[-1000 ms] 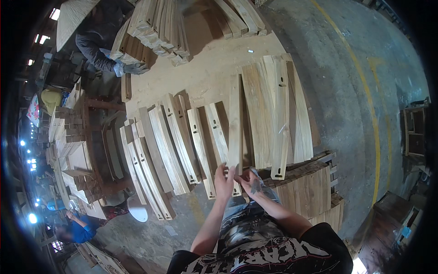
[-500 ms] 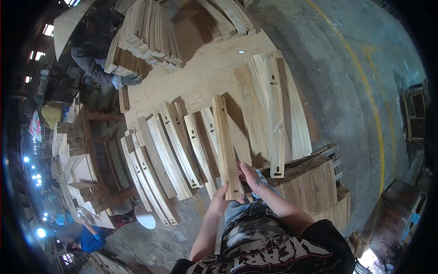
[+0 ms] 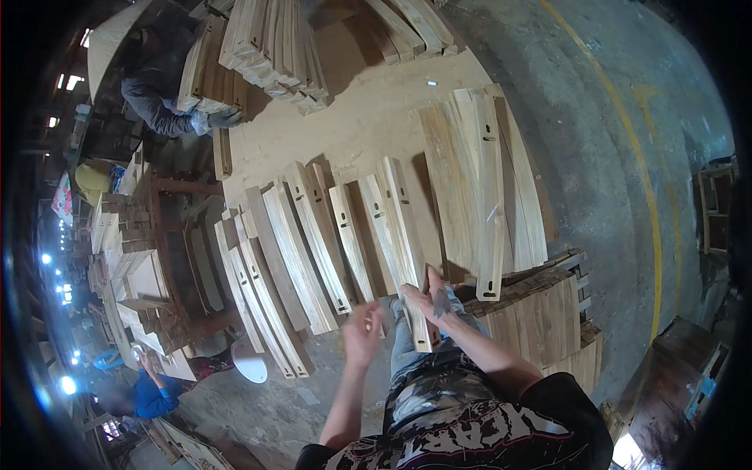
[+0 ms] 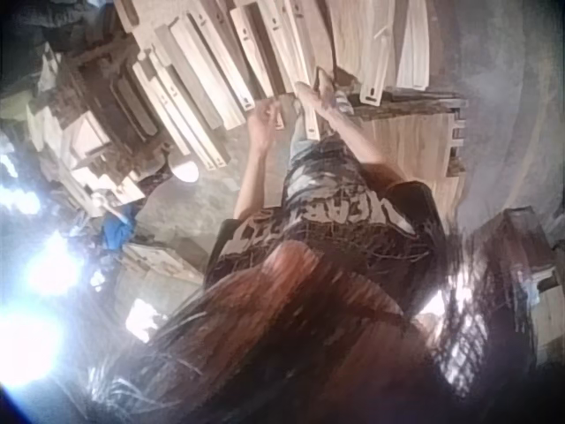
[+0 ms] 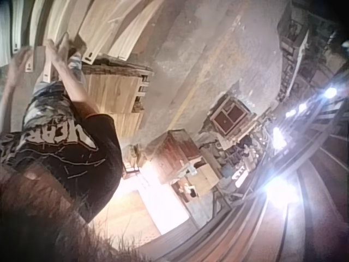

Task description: The person sorts wooden furniture pieces on a work table by hand, picking up, turning, and aligning individual pieces before stacking them onto an adjacent table.

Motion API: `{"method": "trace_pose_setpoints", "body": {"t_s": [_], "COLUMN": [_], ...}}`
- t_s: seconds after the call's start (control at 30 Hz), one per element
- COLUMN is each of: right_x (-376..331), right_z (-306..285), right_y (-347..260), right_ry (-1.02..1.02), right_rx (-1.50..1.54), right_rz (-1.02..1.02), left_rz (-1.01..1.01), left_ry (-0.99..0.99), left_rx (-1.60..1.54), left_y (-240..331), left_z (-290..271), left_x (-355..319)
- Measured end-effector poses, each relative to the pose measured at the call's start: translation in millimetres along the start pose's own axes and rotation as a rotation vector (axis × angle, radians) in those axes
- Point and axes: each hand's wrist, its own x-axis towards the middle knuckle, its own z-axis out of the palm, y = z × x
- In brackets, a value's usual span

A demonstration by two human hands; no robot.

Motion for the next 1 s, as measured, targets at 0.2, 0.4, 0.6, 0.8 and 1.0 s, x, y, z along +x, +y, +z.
{"method": "trace_pose_setpoints", "body": {"t_s": [0.2,0.4,0.6,0.8,1.0], "right_x": [-19.4,-26.1,-32.6,-30.4,-35.3], "right_z": [1.0,6.9,21.8,50.3,69.4], "right_y": [-64.7,-87.1,-84.9,-73.3,-56.8], "right_ry": [-0.05,-0.4,-0.387,-0.329,-0.266], "right_rx": [-0.254,-0.573,-0.552,-0.112,0.074], "right_rz": [-0.197,-0.517,-0.475,-0.202,-0.068], "left_rz": [0.6,0.657,0.511,0.016,-0.25], "left_ry": [0.351,0.189,0.66,0.143,0.068], "left_rx": [0.641,1.182,0.796,0.013,-0.682], "left_y": [92.9,131.4,100.2,6.8,-12.3], "left_z": [-90.9,-155.3,-176.1,-55.1,33.0], "left_x": [27.8,36.7,5.5,-39.4,-68.7]}}
